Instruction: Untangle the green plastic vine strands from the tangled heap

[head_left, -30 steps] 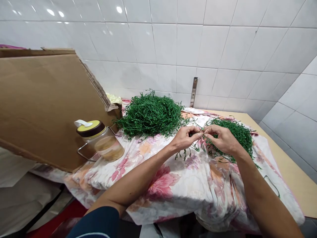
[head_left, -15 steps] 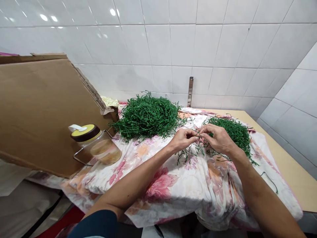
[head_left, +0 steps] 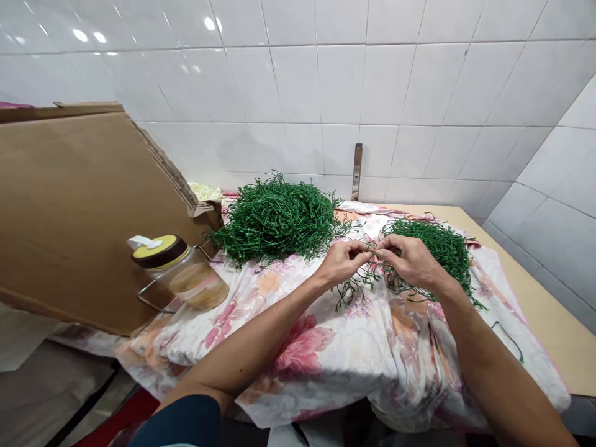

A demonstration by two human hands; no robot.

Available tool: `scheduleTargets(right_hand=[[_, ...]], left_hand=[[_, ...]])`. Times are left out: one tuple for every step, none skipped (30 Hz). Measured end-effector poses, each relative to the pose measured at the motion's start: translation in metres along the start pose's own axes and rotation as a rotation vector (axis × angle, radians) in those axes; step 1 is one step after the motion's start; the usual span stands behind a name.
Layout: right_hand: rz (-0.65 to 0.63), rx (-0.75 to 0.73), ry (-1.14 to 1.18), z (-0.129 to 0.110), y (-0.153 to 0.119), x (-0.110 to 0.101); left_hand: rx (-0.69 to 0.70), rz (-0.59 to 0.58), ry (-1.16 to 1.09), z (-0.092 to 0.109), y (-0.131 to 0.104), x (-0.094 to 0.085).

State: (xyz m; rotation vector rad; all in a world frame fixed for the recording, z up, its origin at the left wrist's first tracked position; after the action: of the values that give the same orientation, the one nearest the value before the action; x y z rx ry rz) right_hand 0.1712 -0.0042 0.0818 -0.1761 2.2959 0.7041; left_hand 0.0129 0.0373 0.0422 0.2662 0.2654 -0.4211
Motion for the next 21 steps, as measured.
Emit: scheduleTargets(right_hand=[[0.001,0.001,0.005,0.0,0.0,0.0],[0.006,0.002,0.011,0.0,0.0,-0.001],[0.015,0.001,0.016,0.0,0.0,-0.001],[0.022,0.003,0.019,0.0,0.0,-0.002],[0.026,0.009,0.022,0.001,0.0,-0.002],[0.024,0.018,0.027,0.002,0.0,-0.001],[0.016,0.029,0.036,0.003,0.0,0.0],[0.005,0.042,0.048,0.004,0.0,0.001],[-0.006,0.056,0.058,0.006,0.0,0.003],[-0.014,0.069,0.063,0.007,0.0,0.005],[-0.017,0.082,0.057,0.008,0.0,0.006],[-0.019,0.095,0.042,0.009,0.001,0.008],[-0.016,0.108,0.019,0.011,0.001,0.009],[-0.013,0.117,-0.008,0.012,0.002,0.01],[-0.012,0.124,-0.033,0.013,0.003,0.012],[-0.011,0.127,-0.055,0.014,0.003,0.014],[-0.005,0.124,-0.077,0.015,0.003,0.016],[0.004,0.116,-0.105,0.015,0.003,0.018],[0.015,0.105,-0.143,0.015,0.003,0.02],[0.028,0.092,-0.194,0.014,0.003,0.022],[0.039,0.079,-0.256,0.012,0.003,0.024]], left_hand=[[0.007,-0.015,0.019,0.0,0.0,0.001],[0.015,-0.03,0.025,0.0,0.0,0.001],[0.023,-0.041,0.023,0.0,0.0,0.002],[0.029,-0.044,0.018,0.0,0.0,0.002],[0.032,-0.04,0.015,0.0,0.0,0.002],[0.033,-0.027,0.017,0.0,0.0,0.001],[0.034,-0.012,0.024,0.0,0.001,0.0],[0.038,0.004,0.036,0.0,0.001,-0.001],[0.049,0.018,0.055,0.001,0.0,-0.001],[0.068,0.033,0.08,0.002,0.0,-0.001],[0.093,0.051,0.111,0.004,0.0,-0.002],[0.123,0.071,0.146,0.005,-0.001,-0.002],[0.158,0.092,0.189,0.007,-0.002,-0.003],[0.196,0.112,0.238,0.008,-0.003,-0.003],[0.235,0.127,0.294,0.008,-0.003,-0.003],[0.274,0.136,0.353,0.008,-0.004,-0.003],[0.313,0.138,0.413,0.008,-0.005,-0.002],[0.347,0.138,0.472,0.007,-0.005,0.0],[0.374,0.137,0.529,0.006,-0.006,0.001],[0.394,0.138,0.586,0.005,-0.006,0.002],[0.406,0.142,0.642,0.003,-0.007,0.002]])
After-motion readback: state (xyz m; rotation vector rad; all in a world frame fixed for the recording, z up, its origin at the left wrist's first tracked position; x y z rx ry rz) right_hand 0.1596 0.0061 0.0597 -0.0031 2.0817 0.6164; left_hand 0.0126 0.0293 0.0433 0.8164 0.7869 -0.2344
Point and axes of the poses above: each hand's wrist, its own y-axis towards the middle knuckle, its own x-axis out of the palm, z = x × y, the point moved 6 cm from there along y, towards the middle knuckle, and after that the axes turned 3 degrees about -x, right-handed, at the moved point
